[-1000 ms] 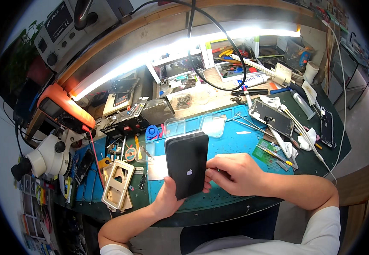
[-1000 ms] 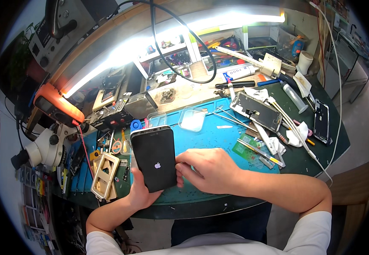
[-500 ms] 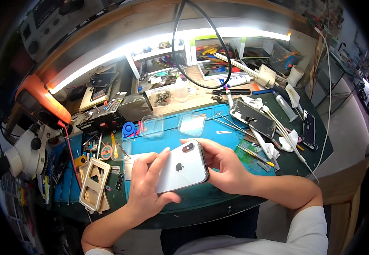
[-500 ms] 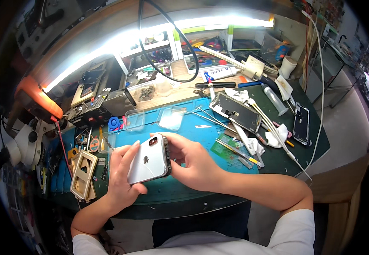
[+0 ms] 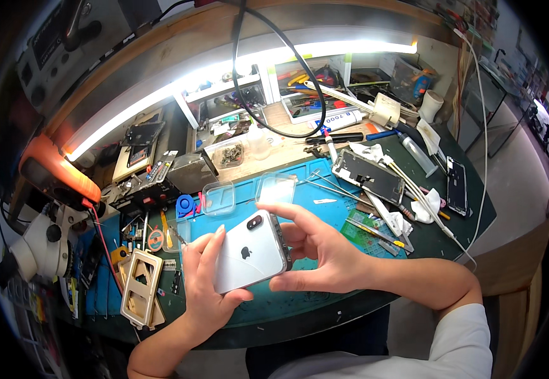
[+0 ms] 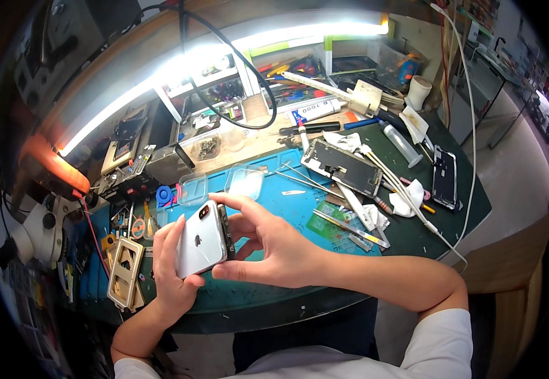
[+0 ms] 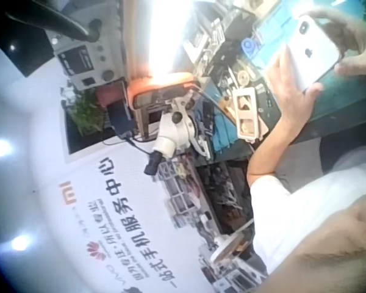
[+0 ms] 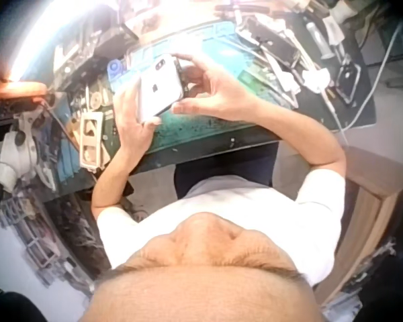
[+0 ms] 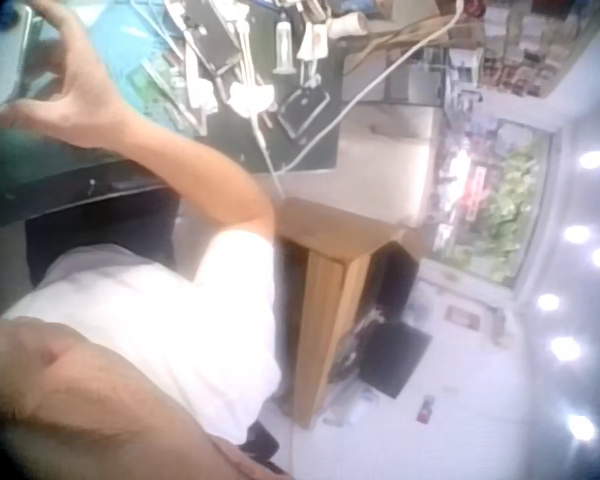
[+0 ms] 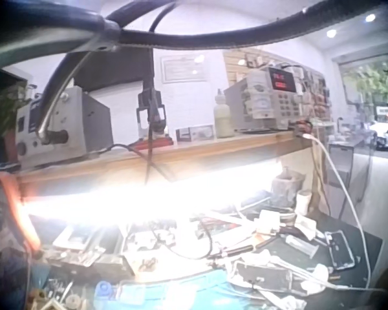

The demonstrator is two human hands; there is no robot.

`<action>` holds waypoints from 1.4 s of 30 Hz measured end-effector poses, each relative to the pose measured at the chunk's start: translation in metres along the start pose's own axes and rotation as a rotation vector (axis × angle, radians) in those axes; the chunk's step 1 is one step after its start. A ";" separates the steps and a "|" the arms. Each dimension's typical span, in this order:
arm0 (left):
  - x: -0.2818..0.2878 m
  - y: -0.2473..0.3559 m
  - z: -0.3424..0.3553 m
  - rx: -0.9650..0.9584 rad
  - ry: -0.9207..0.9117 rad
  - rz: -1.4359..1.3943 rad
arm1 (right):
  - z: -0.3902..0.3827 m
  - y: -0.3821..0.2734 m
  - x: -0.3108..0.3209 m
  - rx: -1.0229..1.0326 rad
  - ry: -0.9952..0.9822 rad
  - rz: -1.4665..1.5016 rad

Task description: The person disassembles a smartphone to access the internal components, removes a small part, and then reassembles the device. They test the phone's screen responsiveness and boot sequence multiple times during the process to verify functionality.

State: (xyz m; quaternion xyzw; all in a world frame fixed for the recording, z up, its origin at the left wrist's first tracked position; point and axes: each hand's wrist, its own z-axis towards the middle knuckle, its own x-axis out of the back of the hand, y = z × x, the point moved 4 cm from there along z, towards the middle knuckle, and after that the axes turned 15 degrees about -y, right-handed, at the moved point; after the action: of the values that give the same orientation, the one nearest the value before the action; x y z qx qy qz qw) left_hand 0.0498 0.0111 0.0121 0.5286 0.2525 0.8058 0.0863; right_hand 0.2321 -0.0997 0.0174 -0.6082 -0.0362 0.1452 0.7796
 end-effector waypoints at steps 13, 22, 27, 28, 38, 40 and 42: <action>0.001 0.003 0.004 0.025 -0.014 -0.045 | 0.000 0.001 0.005 -0.033 0.030 0.046; 0.005 0.006 0.008 0.044 -0.020 -0.101 | 0.001 0.000 0.013 -0.081 -0.019 0.119; 0.011 0.006 0.004 0.094 -0.036 -0.142 | 0.004 0.004 0.014 -0.128 -0.046 0.135; 0.010 0.005 0.005 0.087 -0.038 -0.151 | 0.004 0.004 0.015 -0.140 -0.051 0.123; 0.014 0.002 0.004 0.115 -0.054 -0.215 | 0.007 0.008 0.022 -0.112 -0.095 0.149; 0.015 0.001 0.004 0.106 -0.057 -0.204 | 0.007 0.009 0.024 -0.110 -0.111 0.131; 0.015 0.001 0.004 0.098 -0.059 -0.189 | 0.008 0.008 0.023 -0.113 -0.116 0.147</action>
State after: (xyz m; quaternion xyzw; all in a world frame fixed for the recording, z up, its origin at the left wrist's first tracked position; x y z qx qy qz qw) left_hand 0.0468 0.0175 0.0261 0.5294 0.3375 0.7650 0.1433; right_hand 0.2512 -0.0839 0.0093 -0.6427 -0.0446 0.2344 0.7280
